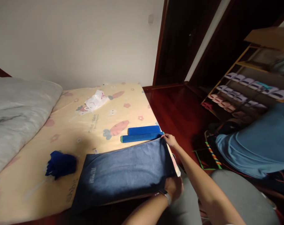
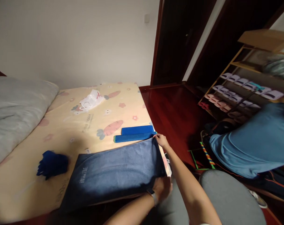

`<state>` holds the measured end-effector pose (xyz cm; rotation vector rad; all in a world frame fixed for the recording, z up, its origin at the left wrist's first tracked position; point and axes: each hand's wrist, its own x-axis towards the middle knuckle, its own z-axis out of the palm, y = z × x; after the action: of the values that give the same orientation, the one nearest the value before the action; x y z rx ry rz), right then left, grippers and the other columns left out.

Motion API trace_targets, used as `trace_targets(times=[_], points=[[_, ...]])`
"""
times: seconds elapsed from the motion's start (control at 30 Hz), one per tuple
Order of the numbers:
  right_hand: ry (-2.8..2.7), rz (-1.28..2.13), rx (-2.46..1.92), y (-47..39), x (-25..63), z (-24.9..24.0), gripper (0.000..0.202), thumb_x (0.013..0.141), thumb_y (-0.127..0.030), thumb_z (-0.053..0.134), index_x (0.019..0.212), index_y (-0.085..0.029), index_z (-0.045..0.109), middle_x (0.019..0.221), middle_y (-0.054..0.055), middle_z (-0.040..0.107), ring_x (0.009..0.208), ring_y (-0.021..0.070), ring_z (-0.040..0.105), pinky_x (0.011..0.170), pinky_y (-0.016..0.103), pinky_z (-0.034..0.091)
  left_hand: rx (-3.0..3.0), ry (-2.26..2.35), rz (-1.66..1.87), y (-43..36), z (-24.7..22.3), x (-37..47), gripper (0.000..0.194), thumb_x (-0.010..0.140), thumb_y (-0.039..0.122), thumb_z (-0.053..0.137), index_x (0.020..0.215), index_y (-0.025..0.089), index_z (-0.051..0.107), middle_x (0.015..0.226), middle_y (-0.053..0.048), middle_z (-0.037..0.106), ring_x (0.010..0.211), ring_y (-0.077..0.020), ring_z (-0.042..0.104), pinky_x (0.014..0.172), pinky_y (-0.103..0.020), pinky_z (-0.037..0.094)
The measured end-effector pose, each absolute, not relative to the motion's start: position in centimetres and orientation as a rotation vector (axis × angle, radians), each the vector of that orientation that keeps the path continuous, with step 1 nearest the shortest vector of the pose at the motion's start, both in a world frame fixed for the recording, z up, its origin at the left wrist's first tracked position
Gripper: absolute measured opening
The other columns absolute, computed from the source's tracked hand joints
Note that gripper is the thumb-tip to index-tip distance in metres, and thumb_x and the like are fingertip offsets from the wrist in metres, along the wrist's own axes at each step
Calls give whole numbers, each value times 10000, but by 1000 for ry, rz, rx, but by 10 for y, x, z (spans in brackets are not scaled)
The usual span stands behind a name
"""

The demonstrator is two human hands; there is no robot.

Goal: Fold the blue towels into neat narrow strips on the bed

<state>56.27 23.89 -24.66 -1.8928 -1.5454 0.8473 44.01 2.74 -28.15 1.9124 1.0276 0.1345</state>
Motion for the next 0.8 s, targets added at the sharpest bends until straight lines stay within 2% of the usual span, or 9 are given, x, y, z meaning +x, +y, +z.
trace_targets(times=[0.1, 0.17, 0.27, 0.4, 0.47, 0.57, 0.63, 0.7, 0.8], points=[[-1602, 918, -1860, 248, 553, -231, 278, 832, -242, 485, 887, -196, 754, 923, 46, 758, 814, 195, 708, 841, 281, 507, 1902, 1133, 179, 27, -268, 404, 207, 828, 176, 534, 943, 147, 704, 902, -147, 710, 826, -265, 679, 693, -355, 468], [-1666, 1007, -1804, 253, 541, -220, 287, 836, -235, 486, 901, -180, 761, 869, 43, 759, 732, 180, 709, 790, 269, 525, 1812, 1144, 286, 23, -255, 372, 116, 796, 167, 594, 864, 166, 688, 816, -75, 701, 725, -188, 644, 647, -284, 444], [-1784, 1128, -1675, 259, 511, -199, 291, 812, -205, 519, 965, -174, 765, 791, 21, 752, 726, 175, 711, 764, 253, 535, 1567, 1149, 570, 11, -229, 308, 151, 795, 206, 667, 943, 179, 652, 736, 0, 643, 656, -118, 571, 626, -226, 423], [-2077, 1149, -1358, 269, 440, -169, 268, 784, -202, 611, 1005, -207, 763, 873, 22, 759, 860, 208, 707, 841, 286, 526, 1320, 1269, 851, -17, -203, 198, 462, 887, 402, 638, 1291, 202, 537, 794, -3, 638, 769, -142, 607, 735, -246, 477], [-2205, 1063, -1164, 275, 387, -159, 209, 822, -246, 631, 979, -206, 763, 938, 53, 747, 917, 229, 688, 886, 324, 513, 1232, 1418, 881, -32, -200, 142, 533, 887, 497, 619, 1333, 215, 542, 800, -13, 666, 776, -161, 632, 749, -264, 502], [-2262, 957, -1019, 283, 291, -159, 173, 846, -287, 675, 955, -171, 742, 1051, 107, 710, 1049, 251, 639, 964, 349, 473, 1093, 1646, 917, -49, -206, 69, 515, 819, 613, 622, 1117, 200, 695, 913, -64, 743, 886, -221, 691, 838, -308, 542], [-2306, 1002, -990, 286, 224, -170, 178, 872, -282, 666, 981, -155, 724, 1059, 107, 707, 1022, 232, 645, 924, 317, 484, 1036, 1846, 948, -56, -216, 27, 523, 758, 667, 614, 941, 193, 735, 927, -86, 764, 908, -263, 710, 838, -335, 560], [-2373, 1070, -975, 286, 162, -187, 153, 903, -239, 626, 994, -158, 718, 977, 74, 724, 897, 200, 664, 832, 285, 500, 1033, 2087, 928, -59, -226, -8, 481, 734, 648, 587, 856, 207, 733, 861, -80, 768, 866, -284, 720, 809, -361, 571], [-2474, 1134, -986, 280, 87, -216, 111, 900, -153, 608, 905, -165, 719, 879, 42, 724, 825, 185, 658, 794, 282, 497, 1095, 2434, 794, -61, -240, -46, 364, 735, 517, 519, 790, 213, 713, 871, -102, 759, 915, -324, 710, 894, -423, 549]])
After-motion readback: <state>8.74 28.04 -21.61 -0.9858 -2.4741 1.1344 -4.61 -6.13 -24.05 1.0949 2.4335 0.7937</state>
